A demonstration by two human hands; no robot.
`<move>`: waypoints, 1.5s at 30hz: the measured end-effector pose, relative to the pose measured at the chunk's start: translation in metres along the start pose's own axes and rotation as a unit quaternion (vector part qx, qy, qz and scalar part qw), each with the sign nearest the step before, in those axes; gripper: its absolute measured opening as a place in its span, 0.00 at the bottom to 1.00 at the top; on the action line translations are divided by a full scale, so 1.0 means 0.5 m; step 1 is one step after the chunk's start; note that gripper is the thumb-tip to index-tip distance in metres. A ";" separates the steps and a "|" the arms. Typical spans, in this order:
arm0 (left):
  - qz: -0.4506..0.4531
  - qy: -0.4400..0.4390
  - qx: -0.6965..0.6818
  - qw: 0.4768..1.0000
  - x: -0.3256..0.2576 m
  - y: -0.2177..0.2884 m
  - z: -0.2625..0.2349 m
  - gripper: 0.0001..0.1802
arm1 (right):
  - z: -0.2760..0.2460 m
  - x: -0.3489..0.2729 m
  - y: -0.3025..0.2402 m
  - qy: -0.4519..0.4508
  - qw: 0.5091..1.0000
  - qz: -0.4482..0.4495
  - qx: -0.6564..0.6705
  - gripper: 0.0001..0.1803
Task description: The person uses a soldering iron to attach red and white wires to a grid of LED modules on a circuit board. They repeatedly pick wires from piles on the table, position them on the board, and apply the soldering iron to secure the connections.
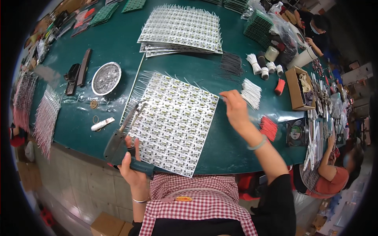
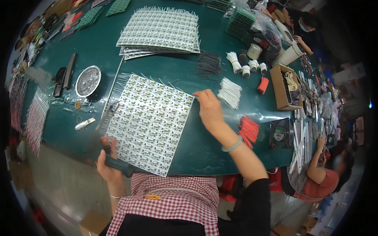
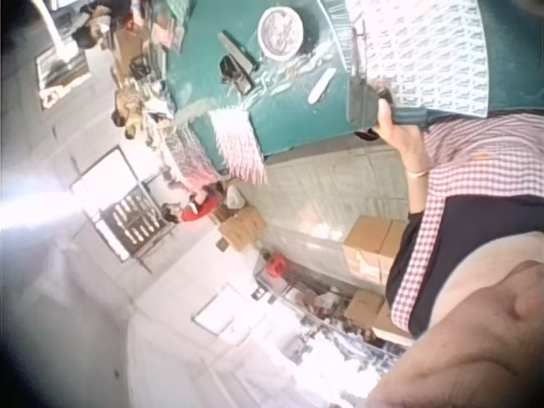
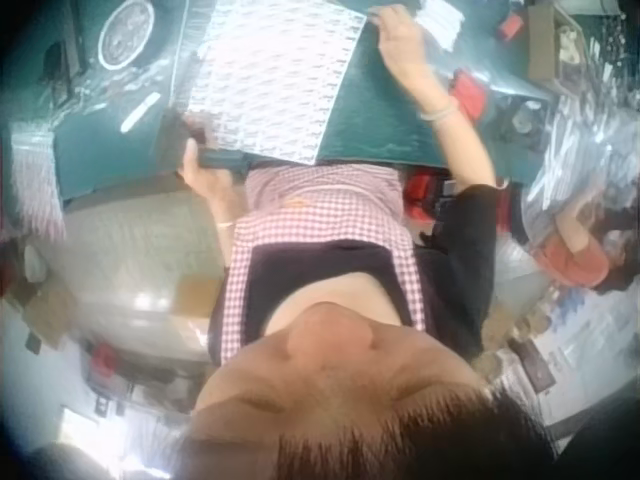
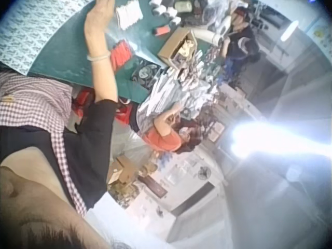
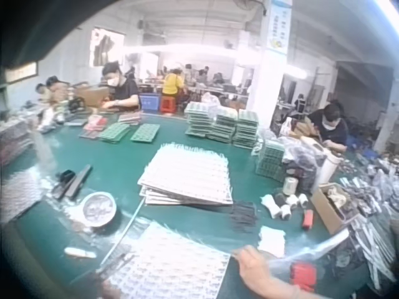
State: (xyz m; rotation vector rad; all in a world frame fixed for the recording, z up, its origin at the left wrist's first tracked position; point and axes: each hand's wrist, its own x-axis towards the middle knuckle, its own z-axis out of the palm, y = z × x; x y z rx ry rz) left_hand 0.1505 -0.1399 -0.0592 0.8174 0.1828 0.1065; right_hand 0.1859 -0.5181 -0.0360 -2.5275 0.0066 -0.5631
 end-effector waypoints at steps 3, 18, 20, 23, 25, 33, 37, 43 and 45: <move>0.009 -0.009 0.013 1.000 0.024 -0.013 -0.008 0.30 | 0.050 -0.013 -0.002 0.089 0.990 0.069 0.089 0.08; 0.041 0.014 0.092 0.995 0.110 0.120 -0.032 0.30 | -0.009 -0.007 -0.056 0.048 0.997 -0.022 0.053 0.08; 0.075 0.009 0.103 0.992 0.087 0.143 -0.005 0.32 | -0.068 0.026 -0.075 -0.009 0.988 -0.127 -0.084 0.09; 0.115 -0.069 0.171 0.976 0.055 0.172 0.056 0.33 | -0.087 0.038 -0.076 -0.118 0.926 -0.227 -0.278 0.07; 0.141 -0.067 0.208 0.966 0.027 0.175 0.117 0.35 | -0.080 0.045 -0.098 -0.199 0.874 -0.256 -0.362 0.08; 0.180 -0.060 0.241 0.952 -0.044 0.160 0.269 0.35 | -0.018 0.025 -0.061 -0.230 0.877 -0.226 -0.355 0.05; 0.019 -0.080 0.175 0.981 -0.040 0.138 0.265 0.30 | -0.040 -0.007 -0.028 -0.074 0.984 -0.108 -0.124 0.09; -0.117 -0.089 0.221 0.964 -0.022 0.051 0.301 0.28 | 0.025 -0.039 -0.027 0.070 0.996 -0.052 -0.007 0.12; -0.126 -0.098 0.303 0.940 -0.026 0.024 0.290 0.30 | 0.032 -0.039 -0.018 0.075 0.996 -0.050 -0.005 0.13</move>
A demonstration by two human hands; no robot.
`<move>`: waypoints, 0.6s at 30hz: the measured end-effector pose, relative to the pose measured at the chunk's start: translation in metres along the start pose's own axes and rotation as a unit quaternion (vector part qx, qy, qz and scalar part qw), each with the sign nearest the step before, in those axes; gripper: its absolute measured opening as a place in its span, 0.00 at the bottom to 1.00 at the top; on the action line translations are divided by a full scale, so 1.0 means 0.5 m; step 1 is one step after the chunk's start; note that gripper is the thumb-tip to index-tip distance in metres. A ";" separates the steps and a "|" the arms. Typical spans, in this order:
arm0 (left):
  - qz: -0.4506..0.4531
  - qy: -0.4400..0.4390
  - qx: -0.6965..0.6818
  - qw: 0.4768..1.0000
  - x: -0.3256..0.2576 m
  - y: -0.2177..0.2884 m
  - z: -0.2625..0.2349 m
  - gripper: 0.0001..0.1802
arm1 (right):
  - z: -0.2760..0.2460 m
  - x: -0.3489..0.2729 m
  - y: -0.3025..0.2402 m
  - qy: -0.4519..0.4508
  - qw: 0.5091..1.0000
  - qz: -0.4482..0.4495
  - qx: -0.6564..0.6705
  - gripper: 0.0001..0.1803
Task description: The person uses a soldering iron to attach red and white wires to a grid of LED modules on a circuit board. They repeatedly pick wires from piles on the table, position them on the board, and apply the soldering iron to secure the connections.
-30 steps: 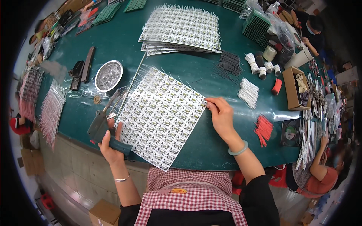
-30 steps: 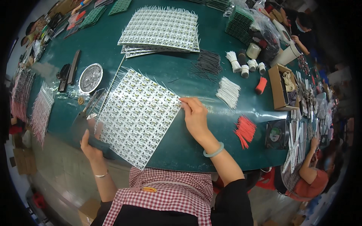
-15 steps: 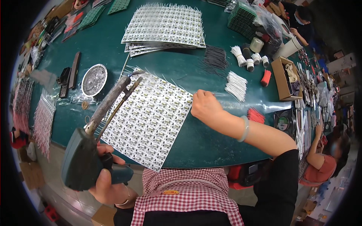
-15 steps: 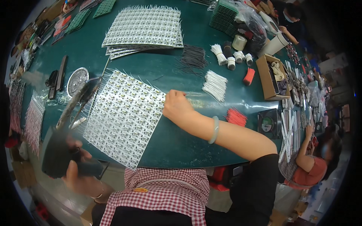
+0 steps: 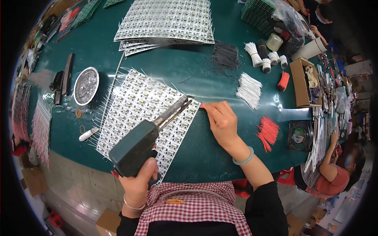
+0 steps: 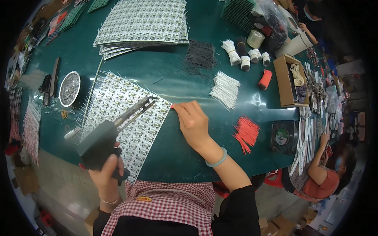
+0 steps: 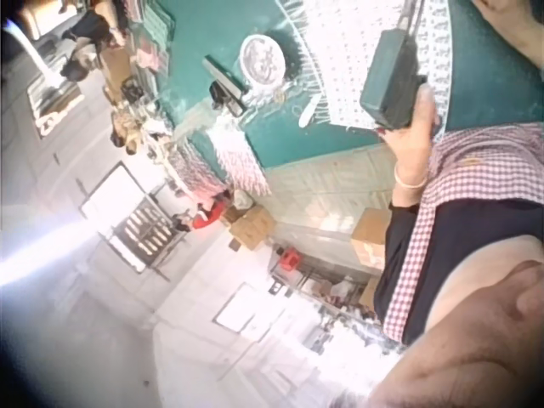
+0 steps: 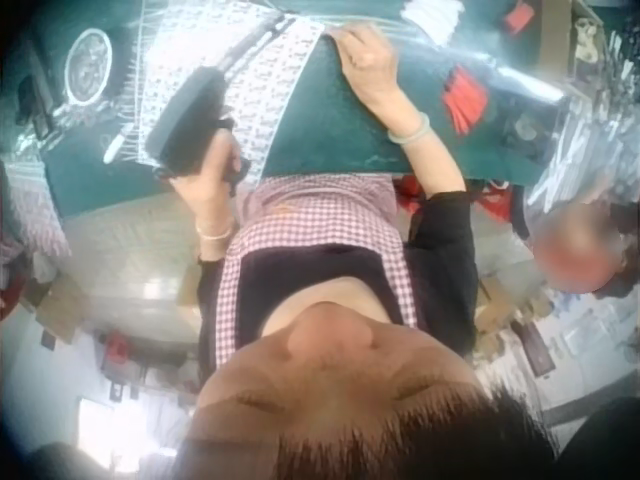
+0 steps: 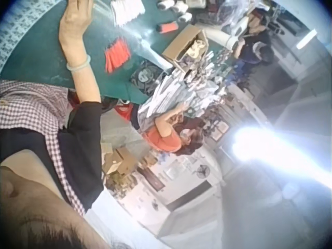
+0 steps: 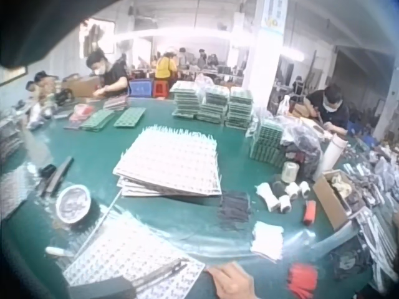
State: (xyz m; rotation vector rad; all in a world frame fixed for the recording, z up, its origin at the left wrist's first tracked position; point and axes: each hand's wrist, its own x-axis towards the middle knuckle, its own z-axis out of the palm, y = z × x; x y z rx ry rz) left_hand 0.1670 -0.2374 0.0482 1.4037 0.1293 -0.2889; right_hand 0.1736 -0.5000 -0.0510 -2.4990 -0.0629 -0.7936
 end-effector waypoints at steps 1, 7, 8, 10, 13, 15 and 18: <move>-0.010 0.005 0.025 1.000 0.001 -0.001 0.008 0.27 | 0.003 0.001 0.003 0.002 1.000 0.000 0.001 0.14; 0.034 -0.017 0.171 0.985 0.027 -0.035 0.047 0.16 | 0.006 -0.001 0.009 -0.010 1.000 -0.020 -0.021 0.13; 0.042 -0.026 0.181 0.982 0.032 -0.038 0.052 0.16 | 0.004 -0.002 0.009 -0.013 0.999 -0.018 -0.025 0.13; 0.055 -0.035 0.191 0.979 0.039 -0.052 0.055 0.16 | 0.003 -0.002 0.008 -0.017 0.999 -0.016 -0.029 0.13; 0.069 -0.049 0.212 0.974 0.046 -0.060 0.059 0.15 | 0.003 0.001 0.004 -0.028 0.999 -0.014 -0.030 0.15; 0.068 -0.061 0.228 0.969 0.050 -0.061 0.061 0.15 | 0.003 0.000 0.004 -0.033 0.999 -0.017 -0.035 0.17; 0.065 -0.074 0.250 0.963 0.055 -0.058 0.066 0.14 | 0.002 0.001 0.003 -0.040 0.998 -0.017 -0.041 0.18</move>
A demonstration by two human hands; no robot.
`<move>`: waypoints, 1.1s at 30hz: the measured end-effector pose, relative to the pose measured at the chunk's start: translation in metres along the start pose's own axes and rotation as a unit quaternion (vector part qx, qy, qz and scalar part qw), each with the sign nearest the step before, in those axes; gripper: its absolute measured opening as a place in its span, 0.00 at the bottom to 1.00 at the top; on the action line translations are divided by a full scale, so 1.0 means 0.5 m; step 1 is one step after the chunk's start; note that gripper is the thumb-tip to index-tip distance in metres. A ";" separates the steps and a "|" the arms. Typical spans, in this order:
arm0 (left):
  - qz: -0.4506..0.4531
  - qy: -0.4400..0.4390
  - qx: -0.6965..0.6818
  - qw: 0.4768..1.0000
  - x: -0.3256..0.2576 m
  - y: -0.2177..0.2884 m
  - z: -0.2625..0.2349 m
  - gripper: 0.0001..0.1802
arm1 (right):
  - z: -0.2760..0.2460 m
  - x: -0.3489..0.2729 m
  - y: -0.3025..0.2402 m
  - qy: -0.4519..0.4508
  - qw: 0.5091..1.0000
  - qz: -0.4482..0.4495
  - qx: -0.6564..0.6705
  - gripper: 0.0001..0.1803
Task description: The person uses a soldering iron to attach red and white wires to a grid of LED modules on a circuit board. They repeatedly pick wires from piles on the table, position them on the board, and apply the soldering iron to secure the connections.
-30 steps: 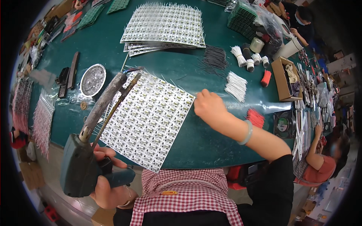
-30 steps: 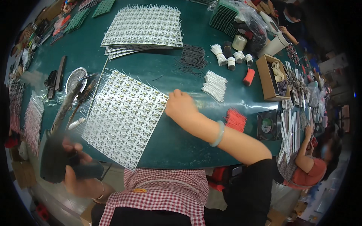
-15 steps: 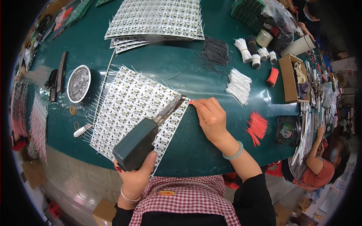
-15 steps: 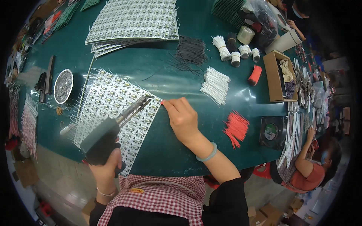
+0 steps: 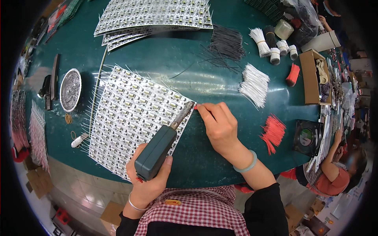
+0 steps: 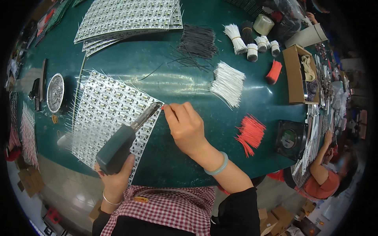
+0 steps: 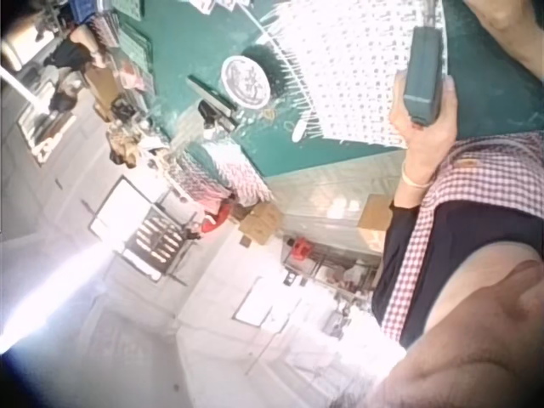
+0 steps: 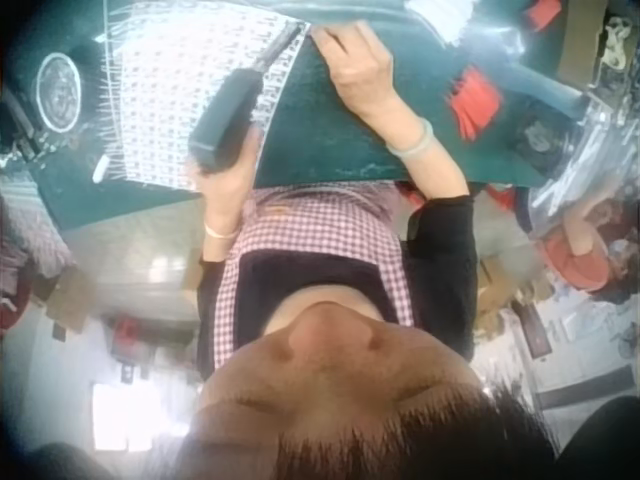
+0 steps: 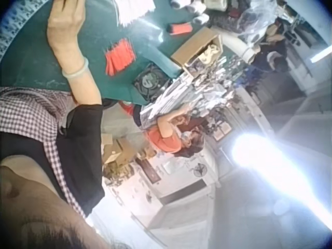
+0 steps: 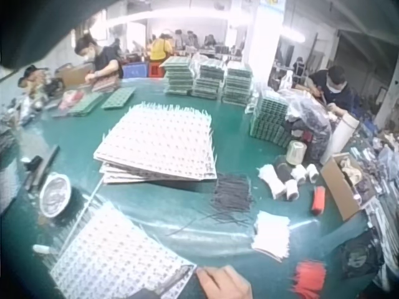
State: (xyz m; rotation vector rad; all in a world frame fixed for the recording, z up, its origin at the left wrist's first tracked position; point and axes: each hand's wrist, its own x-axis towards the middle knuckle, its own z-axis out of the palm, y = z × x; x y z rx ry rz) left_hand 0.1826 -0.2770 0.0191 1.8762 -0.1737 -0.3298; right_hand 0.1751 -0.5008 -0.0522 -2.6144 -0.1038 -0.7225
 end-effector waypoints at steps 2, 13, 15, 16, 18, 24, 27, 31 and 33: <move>0.011 -0.004 0.012 1.000 0.003 0.002 0.001 0.13 | -0.002 0.002 -0.002 -0.006 1.000 0.001 -0.004 0.19; 0.018 0.000 0.029 0.999 0.005 0.000 0.009 0.11 | -0.002 0.005 -0.006 -0.013 1.000 -0.001 -0.021 0.18; 0.028 -0.002 0.038 0.999 0.003 0.000 0.010 0.10 | 0.000 0.004 0.001 -0.001 0.999 -0.021 -0.024 0.18; 0.026 -0.006 0.043 0.999 0.003 -0.001 0.009 0.09 | 0.001 0.004 0.003 0.003 0.999 -0.032 -0.026 0.18; 0.031 -0.010 0.055 0.998 0.003 -0.002 0.008 0.08 | -0.002 0.004 -0.005 -0.006 1.000 -0.012 -0.026 0.18; 0.049 0.005 0.060 0.997 0.000 0.001 0.008 0.08 | 0.002 0.003 -0.007 -0.003 0.999 -0.010 -0.033 0.17; -0.003 0.039 0.010 0.999 -0.018 -0.002 0.002 0.10 | 0.002 0.003 -0.007 -0.003 0.999 -0.010 -0.038 0.17; -0.142 0.079 -0.120 0.979 -0.036 0.013 -0.005 0.20 | -0.001 0.005 -0.009 -0.006 0.999 -0.009 -0.033 0.17; -0.155 0.049 -0.179 0.970 -0.036 0.010 -0.020 0.25 | 0.002 0.002 -0.007 -0.004 0.999 -0.003 -0.037 0.17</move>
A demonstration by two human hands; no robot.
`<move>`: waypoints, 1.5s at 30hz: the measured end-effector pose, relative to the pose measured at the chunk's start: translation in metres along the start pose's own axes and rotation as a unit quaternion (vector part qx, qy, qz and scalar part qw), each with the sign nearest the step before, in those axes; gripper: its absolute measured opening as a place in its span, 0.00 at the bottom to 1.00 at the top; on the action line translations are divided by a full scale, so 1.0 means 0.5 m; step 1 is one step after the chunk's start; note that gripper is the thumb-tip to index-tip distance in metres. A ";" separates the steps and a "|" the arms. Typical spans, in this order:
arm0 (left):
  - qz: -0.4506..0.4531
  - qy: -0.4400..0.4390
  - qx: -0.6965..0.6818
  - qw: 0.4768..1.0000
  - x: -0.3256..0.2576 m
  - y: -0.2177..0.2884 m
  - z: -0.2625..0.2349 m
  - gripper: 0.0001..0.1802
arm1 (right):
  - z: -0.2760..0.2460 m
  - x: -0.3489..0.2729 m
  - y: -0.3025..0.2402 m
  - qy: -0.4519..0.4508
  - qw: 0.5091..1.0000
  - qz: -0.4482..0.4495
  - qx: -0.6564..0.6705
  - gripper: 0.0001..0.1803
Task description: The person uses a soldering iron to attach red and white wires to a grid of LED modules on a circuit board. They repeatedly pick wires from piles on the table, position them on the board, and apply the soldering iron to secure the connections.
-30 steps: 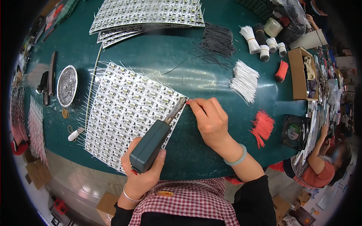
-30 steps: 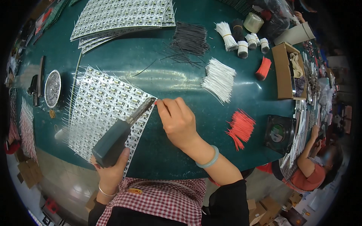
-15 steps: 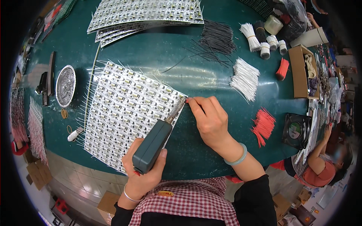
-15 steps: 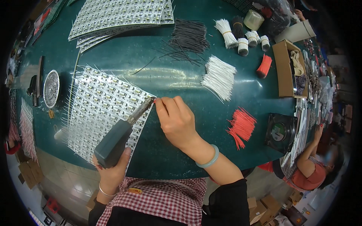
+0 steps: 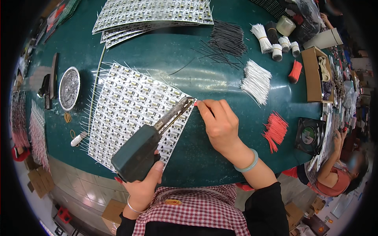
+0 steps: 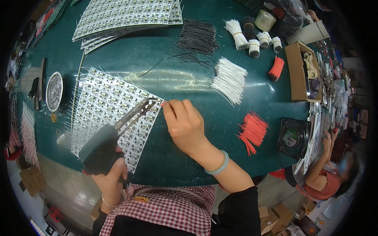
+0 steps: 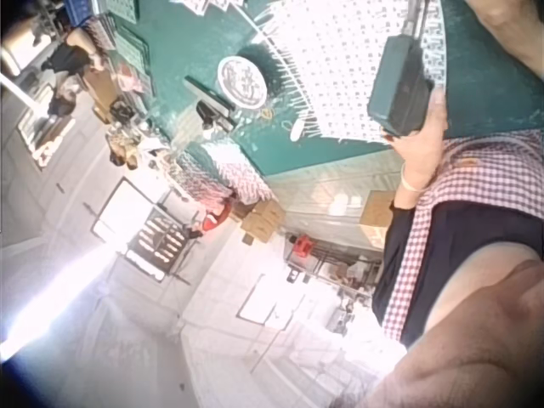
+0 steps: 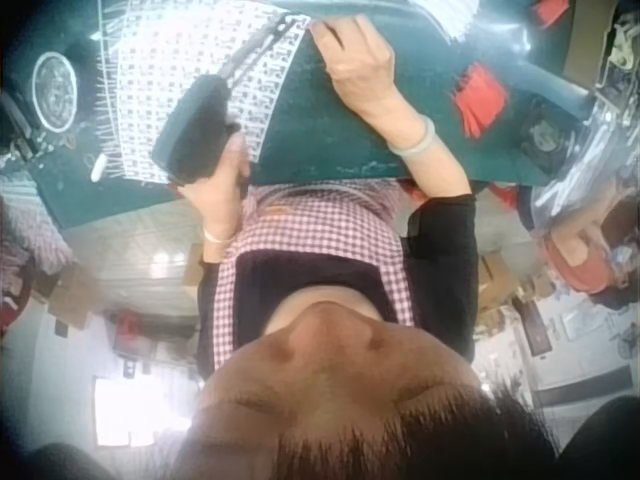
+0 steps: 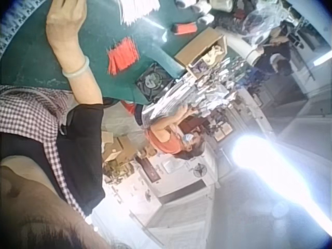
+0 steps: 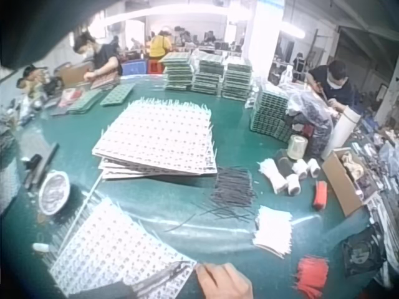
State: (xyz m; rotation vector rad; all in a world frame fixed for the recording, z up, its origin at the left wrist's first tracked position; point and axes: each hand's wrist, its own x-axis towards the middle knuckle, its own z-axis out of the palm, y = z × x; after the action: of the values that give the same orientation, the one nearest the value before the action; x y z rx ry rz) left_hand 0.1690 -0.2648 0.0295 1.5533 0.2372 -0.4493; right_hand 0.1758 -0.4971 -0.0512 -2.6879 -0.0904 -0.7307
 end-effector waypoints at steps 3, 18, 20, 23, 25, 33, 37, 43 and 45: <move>0.007 -0.011 -0.077 0.997 0.008 0.012 0.004 0.28 | -0.001 0.000 -0.002 -0.005 1.000 0.012 -0.002 0.17; 0.077 -0.034 0.175 0.981 -0.024 -0.075 -0.049 0.24 | 0.002 -0.025 -0.010 0.003 0.998 -0.031 0.058 0.17; 0.128 -0.028 0.192 0.973 -0.013 -0.060 -0.030 0.17 | 0.003 -0.026 -0.011 0.001 0.998 -0.033 0.052 0.17; 0.160 -0.030 0.199 0.966 -0.004 -0.049 -0.020 0.14 | 0.002 -0.025 -0.013 0.000 0.998 -0.034 0.048 0.17; 0.173 -0.037 0.208 0.962 -0.001 -0.047 -0.019 0.14 | 0.000 -0.023 -0.014 -0.001 0.998 -0.035 0.048 0.17; 0.181 -0.046 0.217 0.958 0.003 -0.042 -0.012 0.12 | -0.001 -0.023 -0.016 -0.011 0.999 -0.029 0.041 0.18; 0.195 -0.051 0.234 0.951 0.005 -0.040 -0.010 0.11 | -0.001 -0.023 -0.016 -0.013 0.999 -0.030 0.040 0.18; 0.204 -0.047 0.247 0.946 0.005 -0.037 -0.007 0.11 | -0.006 -0.017 -0.023 -0.011 0.999 -0.017 0.032 0.17; 0.206 -0.046 0.245 0.946 0.005 -0.037 -0.005 0.10 | -0.006 -0.016 -0.024 -0.009 0.999 -0.017 0.033 0.17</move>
State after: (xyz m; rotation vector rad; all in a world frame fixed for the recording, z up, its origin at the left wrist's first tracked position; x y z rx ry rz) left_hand 0.1639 -0.2616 0.0118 2.0013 -0.2950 -0.2549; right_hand 0.1655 -0.4867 -0.0492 -2.6373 -0.1624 -0.7019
